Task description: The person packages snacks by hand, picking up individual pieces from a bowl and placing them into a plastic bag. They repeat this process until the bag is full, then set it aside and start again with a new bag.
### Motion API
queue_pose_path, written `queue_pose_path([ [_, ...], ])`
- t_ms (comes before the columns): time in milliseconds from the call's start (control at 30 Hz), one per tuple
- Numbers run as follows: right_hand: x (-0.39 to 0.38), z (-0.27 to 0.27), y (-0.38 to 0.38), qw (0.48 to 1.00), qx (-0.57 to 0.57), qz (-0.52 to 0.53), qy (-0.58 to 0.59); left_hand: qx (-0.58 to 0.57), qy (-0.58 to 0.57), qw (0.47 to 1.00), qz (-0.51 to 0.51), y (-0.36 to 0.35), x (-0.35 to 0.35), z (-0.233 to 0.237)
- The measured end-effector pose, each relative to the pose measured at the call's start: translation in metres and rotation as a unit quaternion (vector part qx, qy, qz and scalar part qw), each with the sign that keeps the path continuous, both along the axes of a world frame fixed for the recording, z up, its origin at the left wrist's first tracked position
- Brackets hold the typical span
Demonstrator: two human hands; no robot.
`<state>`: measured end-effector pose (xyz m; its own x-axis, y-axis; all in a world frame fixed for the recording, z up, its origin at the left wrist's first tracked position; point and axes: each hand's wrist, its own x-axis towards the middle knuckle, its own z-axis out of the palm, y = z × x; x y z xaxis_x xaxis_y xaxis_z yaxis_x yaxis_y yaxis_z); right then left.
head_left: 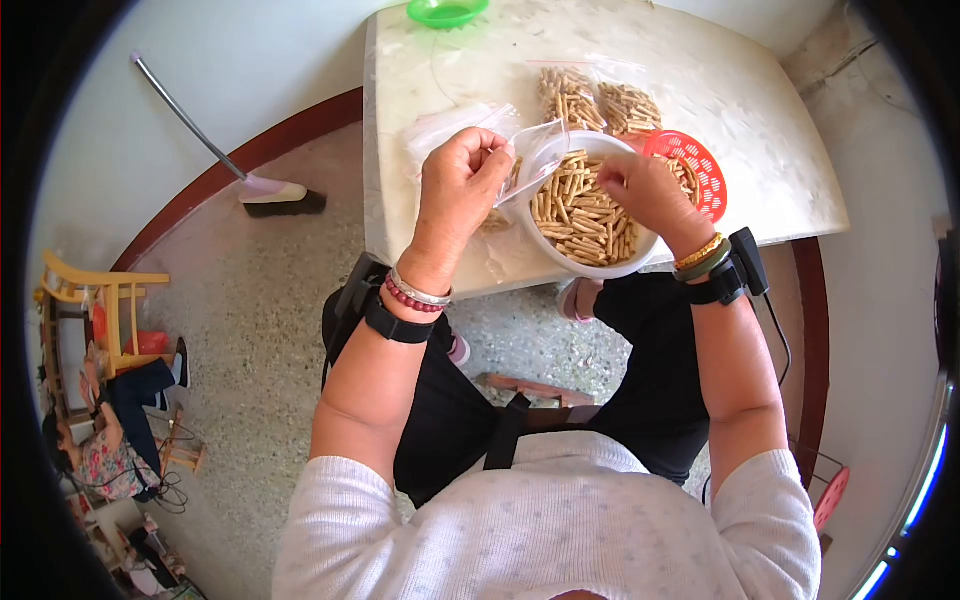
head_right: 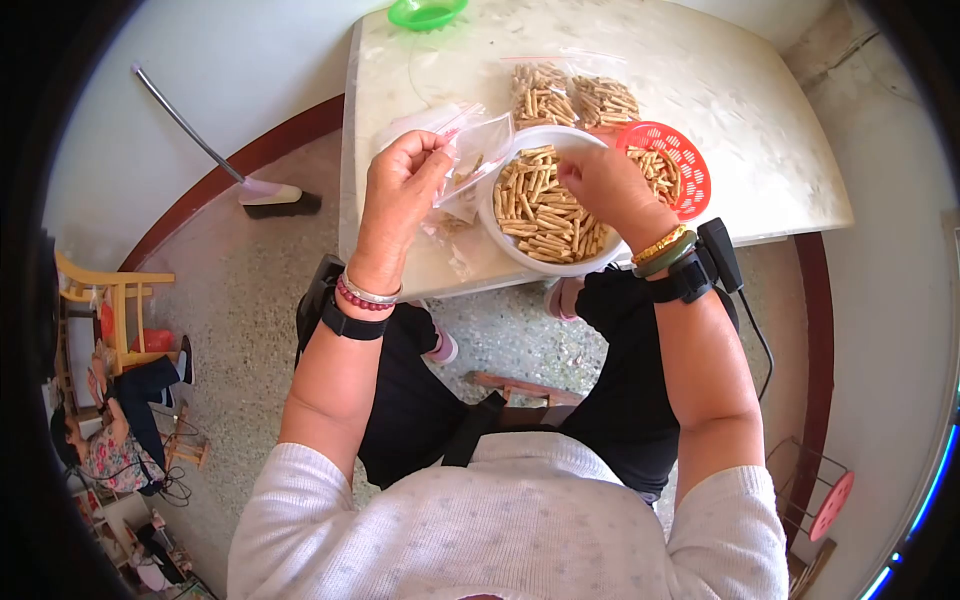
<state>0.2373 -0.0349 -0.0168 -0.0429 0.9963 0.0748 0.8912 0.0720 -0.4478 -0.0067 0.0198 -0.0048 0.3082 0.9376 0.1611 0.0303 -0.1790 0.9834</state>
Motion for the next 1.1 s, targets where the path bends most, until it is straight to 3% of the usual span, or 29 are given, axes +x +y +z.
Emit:
queue_pose_path([
  [100, 0.004, -0.012, -0.009, 0.993, -0.082, 0.087, -0.024, 0.036, 0.000, 0.999, -0.010, 0.001, 0.002, -0.005],
  [367, 0.013, -0.009, -0.024, 0.988, -0.126, 0.080, -0.043, 0.025, 0.002, 0.999, -0.023, 0.002, 0.000, -0.004],
  [433, 0.006, 0.003, -0.027, 0.981, -0.152, 0.013, -0.123, 0.029, -0.007, 0.999, -0.019, 0.002, 0.001, -0.005],
  [533, 0.013, 0.001, -0.025, 0.980, -0.169, 0.035, -0.102, 0.029, -0.004, 0.999, -0.014, 0.001, 0.001, -0.005],
  [733, 0.006, -0.018, -0.025, 0.986, -0.110, 0.047, -0.115, 0.038, -0.007, 0.999, -0.009, 0.002, 0.001, -0.008],
  [1067, -0.002, -0.012, -0.027, 0.971, -0.164, 0.055, -0.165, 0.027, -0.007, 1.000, -0.012, 0.004, 0.000, -0.007],
  [1100, 0.001, -0.008, -0.026, 0.986, -0.117, 0.049, -0.112, 0.034, 0.001, 0.999, -0.016, 0.005, -0.002, -0.007],
])
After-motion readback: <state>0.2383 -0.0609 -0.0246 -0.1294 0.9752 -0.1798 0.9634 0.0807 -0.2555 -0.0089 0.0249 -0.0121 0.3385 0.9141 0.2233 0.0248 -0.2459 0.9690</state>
